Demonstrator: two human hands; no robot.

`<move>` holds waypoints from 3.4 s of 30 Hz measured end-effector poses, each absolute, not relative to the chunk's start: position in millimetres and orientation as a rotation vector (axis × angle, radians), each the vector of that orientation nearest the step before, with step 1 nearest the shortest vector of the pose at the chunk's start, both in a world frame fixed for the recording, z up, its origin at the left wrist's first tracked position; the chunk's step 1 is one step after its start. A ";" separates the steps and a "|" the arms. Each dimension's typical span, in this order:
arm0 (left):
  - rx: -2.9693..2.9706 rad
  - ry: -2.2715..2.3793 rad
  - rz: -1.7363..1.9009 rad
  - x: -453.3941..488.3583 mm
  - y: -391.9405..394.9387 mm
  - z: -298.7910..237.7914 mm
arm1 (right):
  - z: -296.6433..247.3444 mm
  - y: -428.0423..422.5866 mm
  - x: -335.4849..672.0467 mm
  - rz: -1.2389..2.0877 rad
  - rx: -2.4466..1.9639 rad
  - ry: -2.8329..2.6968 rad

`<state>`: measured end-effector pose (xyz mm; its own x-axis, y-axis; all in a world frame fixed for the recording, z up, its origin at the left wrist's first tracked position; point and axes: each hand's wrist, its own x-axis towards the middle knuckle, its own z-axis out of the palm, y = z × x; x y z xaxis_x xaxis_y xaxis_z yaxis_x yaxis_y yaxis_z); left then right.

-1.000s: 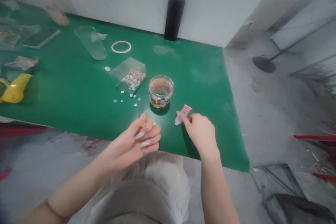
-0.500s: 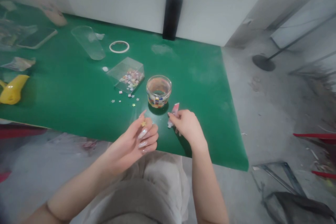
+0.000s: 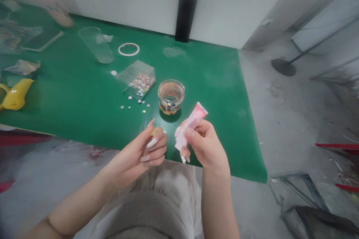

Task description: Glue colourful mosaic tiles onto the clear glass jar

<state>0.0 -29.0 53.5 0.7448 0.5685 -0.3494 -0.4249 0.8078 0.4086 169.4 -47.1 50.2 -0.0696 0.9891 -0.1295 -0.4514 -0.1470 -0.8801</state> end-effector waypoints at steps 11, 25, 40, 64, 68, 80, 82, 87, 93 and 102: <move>0.367 0.486 0.604 -2.0 -36.2 52.1 | 55.5 -39.2 136.9 1.427 -0.979 -0.753; 0.427 0.544 0.606 3.4 -38.6 60.0 | 54.9 -46.6 132.2 1.241 -1.133 -0.857; 0.427 0.519 0.626 4.4 -40.8 64.0 | 66.4 -51.5 125.6 1.067 -1.253 -0.917; 0.390 0.476 0.637 3.1 -39.2 62.3 | 63.9 -52.6 130.8 1.170 -1.034 -0.937; 0.398 0.466 0.648 3.6 -39.9 62.9 | 64.1 -54.2 130.5 1.184 -1.011 -0.921; 0.414 0.485 0.633 5.7 -40.0 64.4 | 64.8 -54.9 127.5 1.138 -1.013 -0.893; 0.421 0.486 0.635 5.7 -40.2 64.6 | 64.8 -54.8 126.4 1.114 -1.004 -0.901; 0.423 0.492 0.635 5.4 -40.1 65.0 | 67.4 -54.5 123.0 1.088 -0.987 -0.899; 0.397 0.462 0.633 6.6 -40.3 66.3 | 72.8 -56.0 118.2 1.023 -1.040 -0.882; 0.342 0.467 0.679 -1.4 -34.4 62.2 | 77.5 -53.7 124.5 1.155 -1.112 -0.905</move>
<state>-1.4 -34.4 62.2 0.6820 0.6675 -0.2988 -0.5180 0.7293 0.4470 124.5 -53.7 77.5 0.1955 0.9807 -0.0064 -0.2288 0.0393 -0.9727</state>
